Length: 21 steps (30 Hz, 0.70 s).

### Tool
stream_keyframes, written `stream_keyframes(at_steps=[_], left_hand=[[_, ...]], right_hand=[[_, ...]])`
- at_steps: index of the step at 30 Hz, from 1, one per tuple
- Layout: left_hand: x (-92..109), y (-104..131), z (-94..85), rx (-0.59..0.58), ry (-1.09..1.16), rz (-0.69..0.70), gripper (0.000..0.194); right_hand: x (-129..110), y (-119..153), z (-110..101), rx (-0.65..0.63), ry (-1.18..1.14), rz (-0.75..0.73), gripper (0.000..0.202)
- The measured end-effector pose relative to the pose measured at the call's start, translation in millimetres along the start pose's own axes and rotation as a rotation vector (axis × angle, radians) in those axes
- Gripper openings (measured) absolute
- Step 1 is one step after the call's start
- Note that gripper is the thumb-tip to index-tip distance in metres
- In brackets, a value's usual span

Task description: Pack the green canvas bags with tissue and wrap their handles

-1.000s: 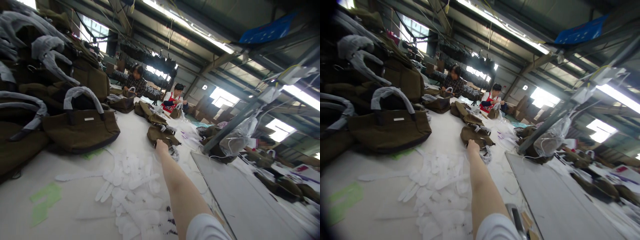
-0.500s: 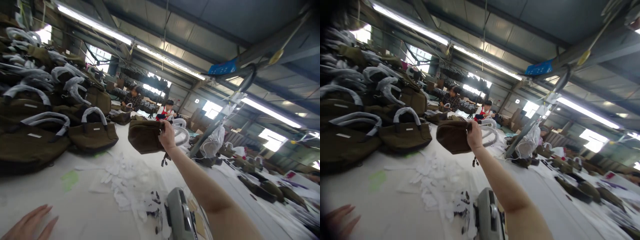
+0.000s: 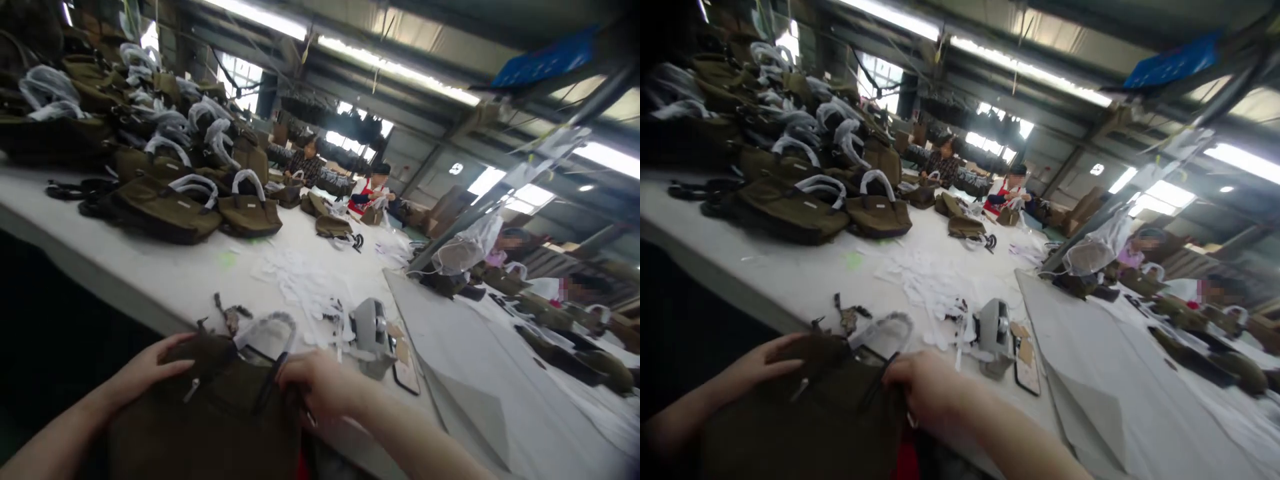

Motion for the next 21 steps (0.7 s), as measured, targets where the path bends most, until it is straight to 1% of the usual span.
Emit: stream_keyframes(at_steps=[1,2,3,5,6,8,9,10,12,14,16,18,19,20,21], left_hand=[[-9,16,2.6,-0.043,0.069,-0.119,0.071],[-13,30,-0.4,-0.021,0.122,-0.202,0.076],[-13,41,-4.2,0.01,0.152,-0.245,0.077],[-3,55,-15.3,0.123,0.165,-0.225,0.073],[4,59,-17.7,0.154,0.166,-0.196,0.072],[14,65,-17.2,0.172,0.17,-0.144,0.069],[14,68,-15.2,0.162,0.175,-0.135,0.069],[13,69,-13.6,0.155,0.18,-0.136,0.069],[5,71,-13.3,0.145,0.196,-0.158,0.067],[-4,69,-15.5,0.115,0.248,-0.19,0.061],[-6,65,-18.9,0.06,0.322,-0.226,0.053],[-4,58,-22.1,0.004,0.343,-0.287,0.058],[0,54,-23.6,-0.013,0.305,-0.304,0.062],[6,49,-26.3,-0.006,0.229,-0.287,0.064],[17,43,-31.2,0.047,0.116,-0.215,0.062]], right_hand=[[12,2,8,0.031,-0.07,0.071,0.037],[22,5,11,0.095,-0.141,0.139,0.036],[32,9,12,0.183,-0.214,0.208,0.034],[49,19,12,0.357,-0.32,0.355,0.028],[55,24,13,0.429,-0.33,0.426,0.027],[61,30,19,0.512,-0.229,0.515,0.037],[61,30,24,0.53,-0.138,0.532,0.039],[62,28,29,0.537,-0.048,0.547,0.035],[64,23,42,0.535,0.073,0.574,0.02],[65,19,51,0.575,0.115,0.57,0.013],[61,18,55,0.659,0.118,0.508,0.014],[53,21,55,0.742,0.09,0.432,0.011],[49,24,55,0.77,0.068,0.406,0.008],[47,26,55,0.788,0.046,0.387,0.004],[45,27,56,0.789,0.027,0.375,0.002]])
Point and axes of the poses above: each hand's wrist, its own y-axis away from the middle knuckle, its own z-axis out of the palm, x = y × z, the point moved 8 cm from there along -y, towards the middle knuckle, and after that the axes turned 10 degrees about x, right-handed, at the moved point
